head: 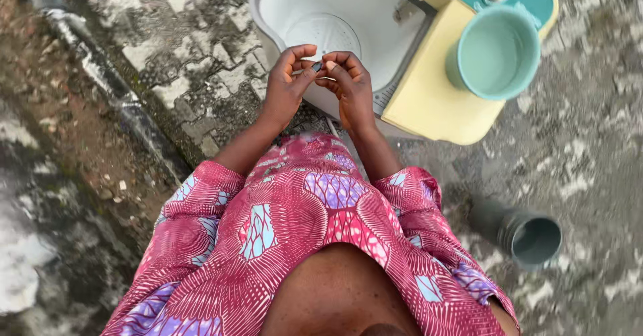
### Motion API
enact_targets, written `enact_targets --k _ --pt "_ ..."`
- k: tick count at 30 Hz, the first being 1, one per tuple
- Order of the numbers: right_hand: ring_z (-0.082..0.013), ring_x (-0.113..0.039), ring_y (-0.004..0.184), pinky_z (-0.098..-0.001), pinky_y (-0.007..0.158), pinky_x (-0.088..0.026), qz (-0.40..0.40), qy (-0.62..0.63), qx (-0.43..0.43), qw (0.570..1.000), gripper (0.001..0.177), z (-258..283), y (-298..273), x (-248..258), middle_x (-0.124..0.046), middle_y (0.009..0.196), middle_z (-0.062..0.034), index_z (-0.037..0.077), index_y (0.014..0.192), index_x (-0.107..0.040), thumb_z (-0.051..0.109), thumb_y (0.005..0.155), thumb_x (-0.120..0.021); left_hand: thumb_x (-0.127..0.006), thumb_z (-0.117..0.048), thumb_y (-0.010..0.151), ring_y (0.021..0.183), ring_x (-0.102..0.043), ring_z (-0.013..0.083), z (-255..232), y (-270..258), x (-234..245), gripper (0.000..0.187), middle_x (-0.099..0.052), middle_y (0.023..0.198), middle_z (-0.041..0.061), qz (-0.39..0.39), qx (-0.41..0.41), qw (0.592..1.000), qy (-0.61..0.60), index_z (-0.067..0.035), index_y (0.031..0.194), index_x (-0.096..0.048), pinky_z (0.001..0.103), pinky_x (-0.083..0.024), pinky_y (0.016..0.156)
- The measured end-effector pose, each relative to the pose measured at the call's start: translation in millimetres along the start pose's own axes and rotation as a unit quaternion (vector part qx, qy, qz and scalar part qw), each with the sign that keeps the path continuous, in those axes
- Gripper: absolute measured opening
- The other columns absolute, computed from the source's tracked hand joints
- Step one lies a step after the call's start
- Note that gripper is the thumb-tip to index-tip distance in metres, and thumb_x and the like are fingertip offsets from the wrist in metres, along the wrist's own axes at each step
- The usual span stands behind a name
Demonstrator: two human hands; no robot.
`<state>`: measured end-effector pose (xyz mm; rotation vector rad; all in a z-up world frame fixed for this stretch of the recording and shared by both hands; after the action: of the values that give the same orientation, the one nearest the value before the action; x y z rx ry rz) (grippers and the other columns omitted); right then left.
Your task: The person wipes the rim and interior of a washing machine by hand with a bowl of water, repeatedly dipping their hands to clean different surfaces.
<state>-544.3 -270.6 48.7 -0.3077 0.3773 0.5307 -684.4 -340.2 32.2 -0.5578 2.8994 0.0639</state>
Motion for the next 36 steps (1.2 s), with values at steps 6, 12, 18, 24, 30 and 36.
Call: enact_targets --k 6,12,18,24,30,36 --pt "-0.0184 -0.069 0.097 -0.0355 0.086 -0.059 -0.091 0.094 -0.009 0.991 0.016 -16.2 -3.2 34.6 -0.069 0.106 -0.0091 0.002 0.114 -0.062 0.013 0.102 -0.06 -0.067 -0.009 0.1 0.113 -0.058 0.0124 14.8 33.2 -27.3 0.038 -0.062 0.126 0.005 0.09 0.046 0.994 -0.04 -0.002 0.136 -0.056 0.028 -0.053 0.092" --pt "-0.023 -0.069 0.099 -0.0397 0.091 -0.059 -0.165 0.175 0.051 0.969 0.021 14.1 15.4 109.2 -0.069 0.109 -0.0144 0.0 0.115 -0.062 0.018 0.106 -0.059 -0.064 -0.007 0.097 0.113 -0.056 0.0117 36.8 67.3 -86.7 0.039 -0.06 0.128 0.004 0.156 0.067 0.985 -0.025 -0.003 0.135 -0.058 0.029 -0.054 0.093" --pt "-0.0299 -0.069 0.107 -0.0453 0.1 -0.057 -0.221 0.252 0.109 0.936 0.03 53.9 38.1 192.4 -0.069 0.113 -0.0163 -0.001 0.115 -0.063 0.026 0.103 -0.058 -0.067 -0.009 0.098 0.114 -0.057 0.0137 55.7 111.8 -148.2 0.04 -0.061 0.134 0.005 0.211 0.083 0.974 0.009 -0.003 0.136 -0.057 0.031 -0.051 0.099" --pt "-0.0314 -0.062 0.113 -0.0486 0.101 -0.048 -0.329 0.306 0.109 0.887 0.04 68.3 51.3 302.6 -0.065 0.111 -0.012 0.004 0.116 -0.06 0.04 0.098 -0.063 -0.066 -0.011 0.099 0.129 -0.054 0.0167 85.0 150.6 -198.9 0.046 -0.057 0.14 0.007 0.242 0.122 0.962 -0.037 -0.005 0.143 -0.052 0.033 -0.047 0.107" --pt "-0.0327 -0.055 0.115 -0.0498 0.099 -0.042 -0.427 0.365 0.056 0.825 0.059 18.6 64.1 388.0 -0.06 0.114 -0.0146 0.002 0.127 -0.054 0.048 0.091 -0.065 -0.063 -0.015 0.099 0.131 -0.05 0.0181 108.3 187.8 -228.6 0.048 -0.054 0.145 0.008 0.275 0.15 0.949 -0.023 -0.004 0.144 -0.05 0.034 -0.044 0.111" --pt "-0.0404 -0.06 0.119 -0.0585 0.1 -0.047 -0.454 0.526 0.06 0.717 0.04 -10.8 77.8 422.5 -0.063 0.119 -0.0149 0.001 0.107 -0.066 0.037 0.091 -0.058 -0.063 -0.017 0.101 0.136 -0.051 0.0171 156.0 232.1 -265.6 0.048 -0.054 0.147 0.01 0.281 0.191 0.936 -0.089 -0.002 0.144 -0.05 0.033 -0.038 0.117"
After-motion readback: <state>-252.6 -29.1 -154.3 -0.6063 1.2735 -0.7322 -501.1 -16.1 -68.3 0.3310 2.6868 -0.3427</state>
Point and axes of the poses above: each hand's wrist, its own y-axis towards the middle knuckle, its own x-axis out of the back of the hand, z = x × y, the point moved 3 cm from there along y, towards the middle knuckle
